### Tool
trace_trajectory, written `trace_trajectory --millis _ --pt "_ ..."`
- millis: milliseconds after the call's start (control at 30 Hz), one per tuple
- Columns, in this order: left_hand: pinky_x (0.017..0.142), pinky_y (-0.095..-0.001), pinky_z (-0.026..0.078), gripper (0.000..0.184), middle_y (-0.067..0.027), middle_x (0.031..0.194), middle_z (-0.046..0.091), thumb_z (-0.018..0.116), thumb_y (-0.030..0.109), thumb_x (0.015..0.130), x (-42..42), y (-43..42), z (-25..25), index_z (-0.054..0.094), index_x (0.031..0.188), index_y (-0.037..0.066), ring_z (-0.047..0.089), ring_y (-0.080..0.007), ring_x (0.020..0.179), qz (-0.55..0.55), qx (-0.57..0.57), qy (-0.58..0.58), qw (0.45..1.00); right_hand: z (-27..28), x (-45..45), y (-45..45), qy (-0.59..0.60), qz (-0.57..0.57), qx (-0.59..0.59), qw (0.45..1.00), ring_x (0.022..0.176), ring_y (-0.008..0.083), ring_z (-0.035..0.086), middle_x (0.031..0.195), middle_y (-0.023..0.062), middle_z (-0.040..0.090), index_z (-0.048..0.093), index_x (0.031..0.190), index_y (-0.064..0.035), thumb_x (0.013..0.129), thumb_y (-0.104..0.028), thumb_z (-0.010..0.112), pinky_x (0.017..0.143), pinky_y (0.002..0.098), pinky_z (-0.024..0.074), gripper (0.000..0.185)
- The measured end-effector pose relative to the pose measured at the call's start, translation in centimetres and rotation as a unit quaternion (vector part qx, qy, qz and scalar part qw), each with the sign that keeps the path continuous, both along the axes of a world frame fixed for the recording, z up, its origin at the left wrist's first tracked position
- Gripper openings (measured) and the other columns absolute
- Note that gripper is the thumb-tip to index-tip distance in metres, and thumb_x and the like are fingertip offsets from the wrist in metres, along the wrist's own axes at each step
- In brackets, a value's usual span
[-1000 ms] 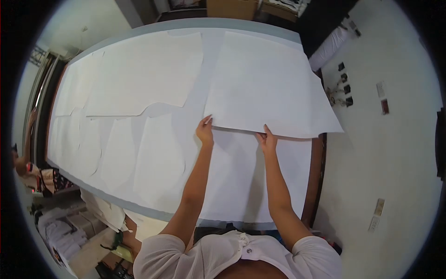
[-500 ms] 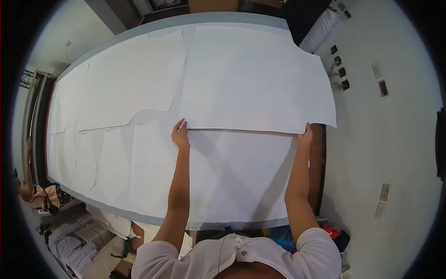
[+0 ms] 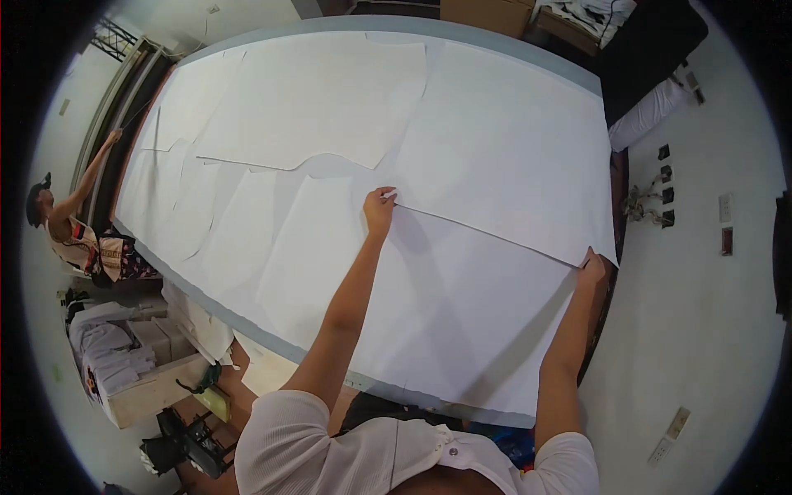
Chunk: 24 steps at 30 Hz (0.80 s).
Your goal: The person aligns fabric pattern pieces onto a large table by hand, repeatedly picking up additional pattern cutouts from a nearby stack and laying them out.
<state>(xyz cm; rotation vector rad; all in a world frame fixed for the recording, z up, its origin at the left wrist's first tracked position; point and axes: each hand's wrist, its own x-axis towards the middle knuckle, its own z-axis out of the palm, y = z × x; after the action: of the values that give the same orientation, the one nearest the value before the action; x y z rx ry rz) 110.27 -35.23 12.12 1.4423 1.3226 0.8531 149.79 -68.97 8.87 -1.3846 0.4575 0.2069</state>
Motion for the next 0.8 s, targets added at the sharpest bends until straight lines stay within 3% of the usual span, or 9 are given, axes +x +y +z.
trace_trajectory --millis 133,333,567,800 --pt "0.060 -0.0255 0.044 0.017 -0.0087 0.082 0.057 0.060 0.002 0.072 1.3 0.0 0.4 0.065 0.088 0.005 0.052 -0.0158 0.062 -0.043 0.116 0.109 0.986 0.0 0.7 -0.2 -0.027 0.010 -0.071 0.997 0.077 0.0207 0.055 0.089 0.0115 0.060 0.058 0.096 0.0001 0.074 -0.021 0.064 0.067 0.0271 0.0428 0.032" --pt "0.061 -0.0266 0.044 0.016 -0.0091 0.083 0.055 0.060 0.002 0.072 1.0 0.0 0.2 0.065 0.087 0.004 0.052 -0.0165 0.064 -0.031 0.102 0.090 0.990 -0.8 1.4 0.2 -0.075 0.026 -0.227 0.971 0.082 0.0230 0.056 0.093 0.0128 0.061 0.058 0.099 0.0004 0.072 -0.023 0.065 0.072 0.0292 0.0435 0.037" --pt "0.061 -0.0266 0.043 0.015 -0.0085 0.082 0.055 0.061 0.003 0.072 1.4 -0.5 0.5 0.065 0.086 0.004 0.051 -0.0157 0.064 -0.028 0.133 0.104 0.985 -1.5 3.0 0.6 -0.123 0.032 -0.416 0.900 0.089 0.0257 0.057 0.097 0.0143 0.061 0.058 0.103 0.0007 0.070 -0.026 0.067 0.078 0.0316 0.0444 0.043" --pt "0.060 -0.0256 0.042 0.014 -0.0069 0.079 0.056 0.062 0.005 0.072 1.5 -0.4 1.6 0.066 0.086 0.004 0.049 -0.0140 0.062 -0.036 0.118 0.152 0.981 -0.4 3.2 2.1 -0.141 0.078 -0.399 0.903 0.090 0.0272 0.058 0.100 0.0156 0.061 0.056 0.107 0.0003 0.071 -0.025 0.066 0.080 0.0329 0.0446 0.045"
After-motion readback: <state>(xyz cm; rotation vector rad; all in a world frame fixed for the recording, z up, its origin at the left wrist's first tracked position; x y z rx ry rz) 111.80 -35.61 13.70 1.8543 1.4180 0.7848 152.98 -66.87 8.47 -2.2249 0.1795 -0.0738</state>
